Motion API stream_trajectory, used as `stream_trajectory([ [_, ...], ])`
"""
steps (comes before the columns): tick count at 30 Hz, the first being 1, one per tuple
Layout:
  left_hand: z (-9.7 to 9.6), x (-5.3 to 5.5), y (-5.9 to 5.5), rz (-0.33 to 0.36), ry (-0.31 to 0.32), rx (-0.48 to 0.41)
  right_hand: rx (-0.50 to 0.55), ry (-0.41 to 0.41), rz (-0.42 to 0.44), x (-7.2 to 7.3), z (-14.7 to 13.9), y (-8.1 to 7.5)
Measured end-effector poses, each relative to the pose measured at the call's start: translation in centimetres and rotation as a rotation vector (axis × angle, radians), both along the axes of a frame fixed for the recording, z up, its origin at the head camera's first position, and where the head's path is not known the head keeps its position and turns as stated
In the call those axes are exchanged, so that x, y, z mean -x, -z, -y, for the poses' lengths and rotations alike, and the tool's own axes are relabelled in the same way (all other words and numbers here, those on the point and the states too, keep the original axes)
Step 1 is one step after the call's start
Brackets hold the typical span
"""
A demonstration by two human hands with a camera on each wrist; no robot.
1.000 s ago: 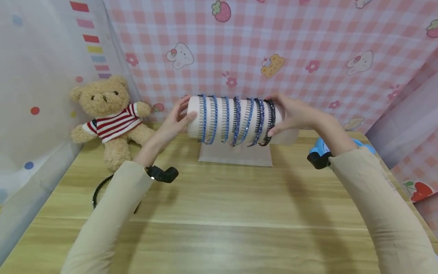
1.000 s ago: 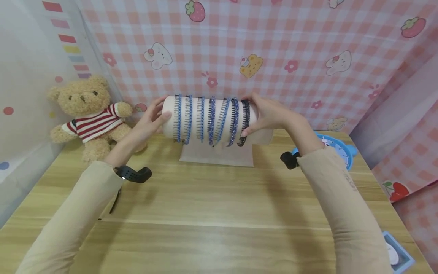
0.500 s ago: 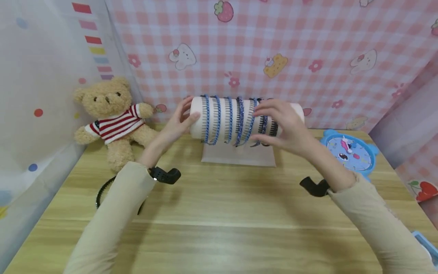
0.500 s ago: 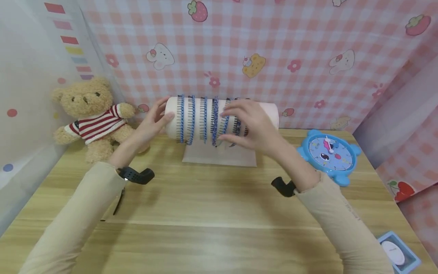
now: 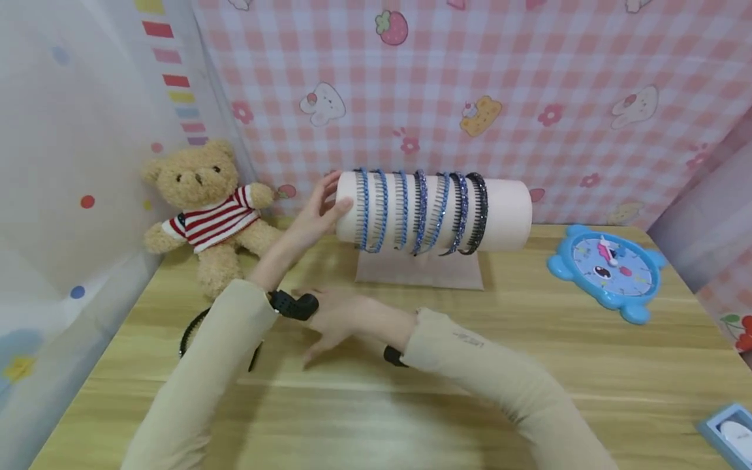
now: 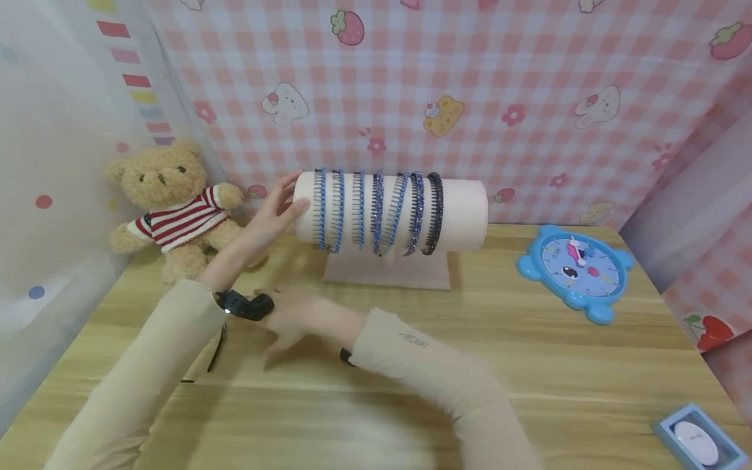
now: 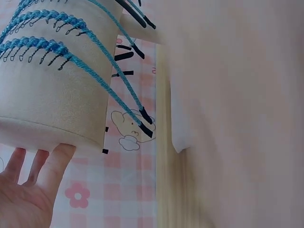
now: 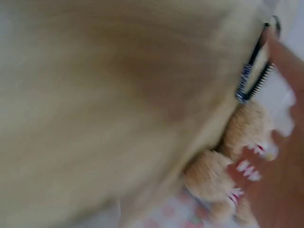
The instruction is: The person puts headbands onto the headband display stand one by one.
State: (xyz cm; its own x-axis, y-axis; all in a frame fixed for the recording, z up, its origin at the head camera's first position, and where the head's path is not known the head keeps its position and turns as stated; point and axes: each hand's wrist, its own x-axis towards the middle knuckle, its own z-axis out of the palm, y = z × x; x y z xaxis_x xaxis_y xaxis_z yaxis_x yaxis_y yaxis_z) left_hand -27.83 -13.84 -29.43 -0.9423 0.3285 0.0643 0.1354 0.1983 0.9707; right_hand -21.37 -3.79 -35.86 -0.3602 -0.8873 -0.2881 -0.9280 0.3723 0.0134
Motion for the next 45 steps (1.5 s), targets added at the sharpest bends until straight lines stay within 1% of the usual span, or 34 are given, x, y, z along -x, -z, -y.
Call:
stream_trajectory([
  [3,-0.2,-0.5,0.1,0.001,0.005,0.006,-0.033,0.028,0.142,-0.4,2.2,1.6],
  [5,-0.3,-0.4,0.3,-0.008,0.008,-0.002,-0.062,0.045,0.235,-0.7,3.3,2.4],
  [6,-0.3,-0.2,0.5,-0.013,0.011,-0.007,-0.078,0.047,0.266,-0.9,3.6,2.7],
  [8,-0.3,0.2,0.8,-0.023,0.017,-0.020,-0.069,0.002,0.229,-1.0,4.0,3.0],
  [11,-0.2,0.8,1.4,-0.031,0.019,-0.016,-0.042,-0.047,0.138,-1.1,3.0,3.2],
  [14,0.0,1.1,1.5,-0.033,0.004,-0.002,-0.006,-0.077,0.085,-1.2,0.5,2.9],
  [16,0.1,1.2,1.5,-0.033,-0.001,-0.002,0.007,-0.069,0.086,-1.3,-1.8,2.7],
  [19,0.3,1.1,1.3,-0.033,-0.008,-0.004,0.029,-0.014,0.122,-1.7,-5.9,2.4],
  [23,0.5,1.1,1.1,-0.018,-0.010,-0.008,0.064,0.114,0.215,-3.0,-11.7,2.3],
  [26,0.5,1.1,1.0,-0.012,-0.010,-0.001,0.072,0.232,0.295,-4.1,-15.6,1.9],
  [29,0.7,1.2,1.1,-0.023,-0.011,0.015,0.059,0.365,0.437,-4.9,-18.3,0.7],
  [31,0.8,1.3,1.1,-0.027,-0.016,0.023,0.046,0.450,0.575,-5.0,-19.5,-0.4],
  [33,0.9,1.3,1.1,-0.024,-0.020,0.027,0.060,0.502,0.684,-4.6,-20.2,-1.6],
  [35,0.9,1.4,1.1,-0.020,-0.022,0.022,0.119,0.505,0.724,-3.5,-20.7,-2.2],
  [36,0.9,1.4,1.1,-0.019,-0.022,0.018,0.167,0.489,0.720,-2.8,-20.9,-2.2],
  [38,0.9,1.4,1.2,-0.020,-0.022,0.008,0.236,0.424,0.617,-1.5,-21.2,-1.9],
  [40,0.8,1.4,1.3,-0.024,-0.018,-0.003,0.241,0.360,0.511,-0.3,-21.5,-1.1],
  [42,0.6,1.5,1.4,-0.024,-0.012,-0.007,0.179,0.308,0.445,0.2,-21.6,-0.3],
  [43,0.5,1.4,1.4,-0.023,-0.008,-0.010,0.126,0.290,0.437,0.3,-21.6,0.0],
  [45,0.3,1.4,1.5,-0.019,-0.003,-0.009,0.011,0.276,0.463,0.2,-21.5,0.5],
])
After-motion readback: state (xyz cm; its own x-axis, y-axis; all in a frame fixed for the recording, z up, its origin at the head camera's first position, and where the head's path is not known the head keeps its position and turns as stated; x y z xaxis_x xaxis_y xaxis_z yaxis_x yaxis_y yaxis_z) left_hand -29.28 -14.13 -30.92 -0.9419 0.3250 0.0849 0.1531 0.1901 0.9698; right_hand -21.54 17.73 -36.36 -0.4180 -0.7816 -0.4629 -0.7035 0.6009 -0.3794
